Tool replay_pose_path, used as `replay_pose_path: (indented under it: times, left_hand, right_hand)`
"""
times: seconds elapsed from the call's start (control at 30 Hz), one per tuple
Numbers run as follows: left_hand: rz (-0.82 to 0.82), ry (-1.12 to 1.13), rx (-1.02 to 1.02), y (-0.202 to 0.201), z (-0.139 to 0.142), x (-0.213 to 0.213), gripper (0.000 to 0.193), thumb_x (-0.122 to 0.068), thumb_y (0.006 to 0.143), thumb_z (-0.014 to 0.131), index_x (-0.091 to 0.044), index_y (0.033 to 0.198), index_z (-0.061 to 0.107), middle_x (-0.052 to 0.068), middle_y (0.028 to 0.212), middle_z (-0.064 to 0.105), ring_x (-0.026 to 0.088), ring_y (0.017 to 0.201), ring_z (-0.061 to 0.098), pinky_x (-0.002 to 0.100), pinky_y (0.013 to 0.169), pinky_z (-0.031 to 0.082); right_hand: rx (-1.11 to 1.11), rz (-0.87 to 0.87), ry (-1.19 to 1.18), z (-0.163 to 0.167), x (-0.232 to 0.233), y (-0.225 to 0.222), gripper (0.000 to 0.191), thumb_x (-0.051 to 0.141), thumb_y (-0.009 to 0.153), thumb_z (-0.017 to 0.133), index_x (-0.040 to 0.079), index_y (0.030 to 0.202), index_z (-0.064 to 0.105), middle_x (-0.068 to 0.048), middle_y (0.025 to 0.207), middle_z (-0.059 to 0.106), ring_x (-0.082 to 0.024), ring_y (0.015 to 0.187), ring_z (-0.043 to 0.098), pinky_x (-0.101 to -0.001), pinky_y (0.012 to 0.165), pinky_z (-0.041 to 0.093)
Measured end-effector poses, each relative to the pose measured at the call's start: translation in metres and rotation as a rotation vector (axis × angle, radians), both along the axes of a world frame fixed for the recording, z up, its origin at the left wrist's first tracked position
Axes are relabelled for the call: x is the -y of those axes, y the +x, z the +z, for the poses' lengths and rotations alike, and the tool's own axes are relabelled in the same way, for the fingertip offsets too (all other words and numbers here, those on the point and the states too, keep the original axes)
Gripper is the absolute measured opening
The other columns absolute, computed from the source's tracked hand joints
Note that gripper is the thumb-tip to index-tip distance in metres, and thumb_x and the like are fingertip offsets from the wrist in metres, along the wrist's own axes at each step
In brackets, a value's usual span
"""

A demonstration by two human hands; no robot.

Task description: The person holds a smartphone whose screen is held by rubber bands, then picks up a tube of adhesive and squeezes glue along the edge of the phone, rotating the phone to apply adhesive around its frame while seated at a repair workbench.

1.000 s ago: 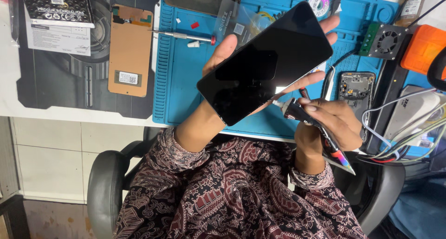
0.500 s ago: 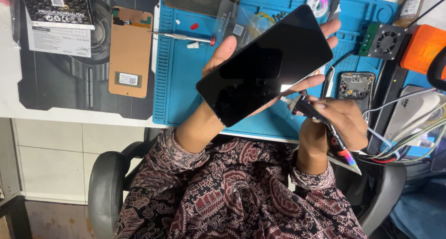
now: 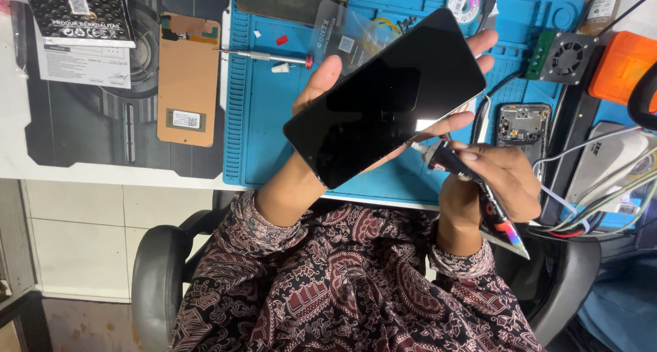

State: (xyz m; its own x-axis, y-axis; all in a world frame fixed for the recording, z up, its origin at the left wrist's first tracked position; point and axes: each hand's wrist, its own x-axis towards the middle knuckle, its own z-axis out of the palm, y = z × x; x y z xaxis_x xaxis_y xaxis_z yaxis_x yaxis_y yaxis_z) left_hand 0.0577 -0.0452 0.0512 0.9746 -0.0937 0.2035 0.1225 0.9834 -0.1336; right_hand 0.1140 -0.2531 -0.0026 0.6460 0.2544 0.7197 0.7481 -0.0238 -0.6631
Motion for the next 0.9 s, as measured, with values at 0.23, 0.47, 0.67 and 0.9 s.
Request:
replay_pose_path:
  times: [0.23, 0.47, 0.67, 0.9]
  left_hand:
    - [0.008, 0.047, 0.008, -0.0010, 0.0019, 0.0000, 0.108, -0.052, 0.091, 0.063, 0.001, 0.165, 0.005, 0.022, 0.176, -0.003, 0.034, 0.165, 0.002, 0.055, 0.133, 0.014]
    - [0.016, 0.117, 0.067, 0.0014, -0.0037, -0.0010, 0.107, -0.056, 0.093, 0.063, -0.001, 0.164, 0.005, 0.023, 0.175, -0.003, 0.035, 0.164, 0.003, 0.054, 0.131, 0.018]
    - [0.018, 0.114, 0.066, -0.0002, -0.0040, -0.0007, 0.107, -0.056, 0.094, 0.063, 0.001, 0.165, 0.006, 0.022, 0.177, -0.003, 0.035, 0.165, 0.004, 0.054, 0.133, 0.018]
    - [0.021, 0.103, 0.058, 0.0005, -0.0036, -0.0010, 0.107, -0.055, 0.093, 0.063, 0.001, 0.164, 0.006, 0.022, 0.176, -0.003, 0.035, 0.164, 0.003, 0.054, 0.132, 0.016]
  right_hand:
    - [0.012, 0.016, 0.024, 0.0018, -0.0002, 0.0004, 0.018, 0.011, 0.105, 0.070, -0.005, 0.096, 0.066, -0.020, 0.087, 0.070, -0.027, 0.079, 0.074, -0.0262, 0.067, 0.061]
    - [0.053, -0.001, 0.037, 0.0023, -0.0019, 0.0044, 0.014, 0.006, 0.101, 0.069, -0.005, 0.093, 0.067, -0.019, 0.083, 0.070, -0.027, 0.075, 0.074, -0.0248, 0.065, 0.056]
    - [0.092, -0.045, -0.071, 0.0053, -0.0006, 0.0019, 0.014, 0.005, 0.102, 0.073, -0.004, 0.094, 0.066, -0.020, 0.083, 0.070, -0.027, 0.078, 0.072, -0.0259, 0.066, 0.055]
    - [0.028, -0.023, -0.023, 0.0016, -0.0036, 0.0013, 0.013, 0.005, 0.105, 0.072, -0.004, 0.097, 0.066, -0.021, 0.086, 0.068, -0.029, 0.081, 0.074, -0.0273, 0.068, 0.060]
